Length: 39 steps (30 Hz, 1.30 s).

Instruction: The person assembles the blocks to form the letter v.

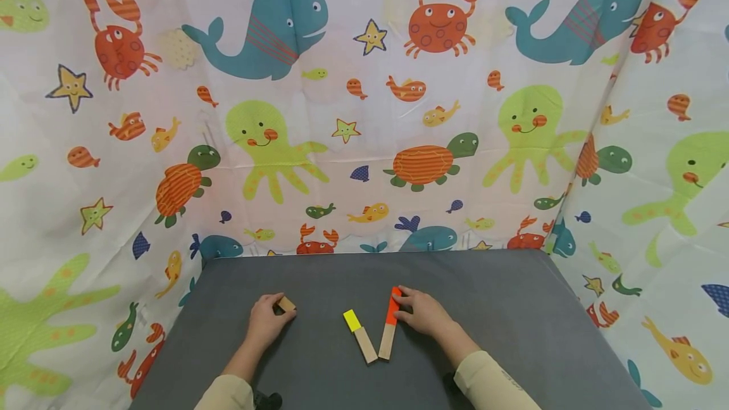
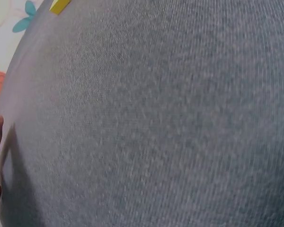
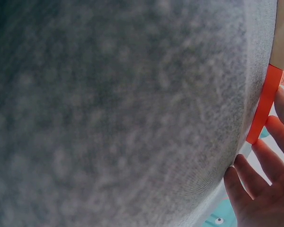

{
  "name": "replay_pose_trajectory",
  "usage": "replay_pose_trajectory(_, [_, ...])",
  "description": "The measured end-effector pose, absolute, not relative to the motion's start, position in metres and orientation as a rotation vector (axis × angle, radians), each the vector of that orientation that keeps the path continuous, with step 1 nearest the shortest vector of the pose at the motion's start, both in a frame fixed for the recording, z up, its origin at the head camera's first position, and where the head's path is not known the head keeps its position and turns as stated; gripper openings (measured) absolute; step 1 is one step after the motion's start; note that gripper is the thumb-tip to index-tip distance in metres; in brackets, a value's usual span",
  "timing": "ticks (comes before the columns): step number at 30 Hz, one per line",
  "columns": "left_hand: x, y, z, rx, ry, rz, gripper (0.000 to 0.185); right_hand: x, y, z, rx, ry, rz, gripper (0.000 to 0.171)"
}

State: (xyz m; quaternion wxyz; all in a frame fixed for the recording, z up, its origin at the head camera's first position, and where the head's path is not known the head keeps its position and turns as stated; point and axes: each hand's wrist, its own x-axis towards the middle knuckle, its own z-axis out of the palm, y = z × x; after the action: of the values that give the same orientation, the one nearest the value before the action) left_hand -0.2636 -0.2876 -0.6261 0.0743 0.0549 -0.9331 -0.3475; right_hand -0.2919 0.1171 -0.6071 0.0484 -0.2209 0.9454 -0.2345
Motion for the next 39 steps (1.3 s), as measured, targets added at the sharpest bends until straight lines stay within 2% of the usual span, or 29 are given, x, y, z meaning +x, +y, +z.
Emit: replay_pose_trajectory(39, [-0.281,-0.211,-0.602,0.005,-2.753,-1.163,0.058,-0.293,0.116,-0.608,-0.648,2.869,-0.728,0.052])
